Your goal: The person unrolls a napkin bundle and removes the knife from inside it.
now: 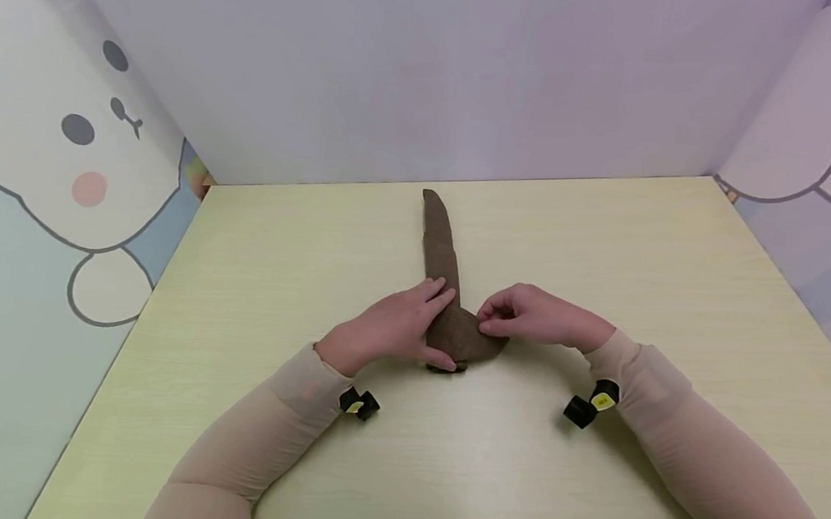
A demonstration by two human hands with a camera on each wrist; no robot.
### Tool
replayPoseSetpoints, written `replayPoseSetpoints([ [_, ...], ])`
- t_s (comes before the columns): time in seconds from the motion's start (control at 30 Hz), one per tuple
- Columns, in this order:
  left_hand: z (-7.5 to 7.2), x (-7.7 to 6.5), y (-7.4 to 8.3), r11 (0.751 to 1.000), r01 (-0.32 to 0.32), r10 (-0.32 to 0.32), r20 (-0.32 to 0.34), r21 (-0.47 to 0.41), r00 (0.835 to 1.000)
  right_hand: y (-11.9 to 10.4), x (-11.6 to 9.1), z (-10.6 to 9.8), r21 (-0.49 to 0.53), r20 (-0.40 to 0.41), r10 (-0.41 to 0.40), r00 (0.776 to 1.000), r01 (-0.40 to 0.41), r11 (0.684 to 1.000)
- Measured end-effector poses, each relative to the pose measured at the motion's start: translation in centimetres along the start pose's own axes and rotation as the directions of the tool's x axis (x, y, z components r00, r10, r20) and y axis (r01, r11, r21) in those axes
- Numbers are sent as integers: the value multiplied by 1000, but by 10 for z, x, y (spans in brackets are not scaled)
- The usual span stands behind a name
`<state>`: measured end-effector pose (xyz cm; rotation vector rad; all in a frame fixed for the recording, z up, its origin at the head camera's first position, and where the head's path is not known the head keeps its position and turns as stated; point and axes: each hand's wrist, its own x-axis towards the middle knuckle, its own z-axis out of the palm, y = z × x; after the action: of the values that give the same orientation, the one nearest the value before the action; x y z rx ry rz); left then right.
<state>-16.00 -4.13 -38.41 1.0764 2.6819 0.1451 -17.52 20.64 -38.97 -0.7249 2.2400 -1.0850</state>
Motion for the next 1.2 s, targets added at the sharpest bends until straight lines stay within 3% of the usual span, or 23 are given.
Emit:
replayPoseSetpoints([
  [0.17,-1,0,0,1000,7,-7,14,-7,1000,1,-4,-6,-30,82,-12,997,15,999],
  [0.33,-1,0,0,1000,12,-12,25,-8,1000,1,-6,-9,-13,107,-7,994,9,1000],
  [0.6,-7,-3,-1,1000,9,-9,46,-11,999,2,-5,-6,0,77,-26,997,27,1000],
  [0.8,-14,-9,-4,1000,-5,5,23,-25,1000,-2,-3,0,-24,40,-56,998,57,998],
  [1.2,-25,-23,0,992,-108,106,-29,-69,994,-13,3,16,-52,-15,-79,997,78,996],
])
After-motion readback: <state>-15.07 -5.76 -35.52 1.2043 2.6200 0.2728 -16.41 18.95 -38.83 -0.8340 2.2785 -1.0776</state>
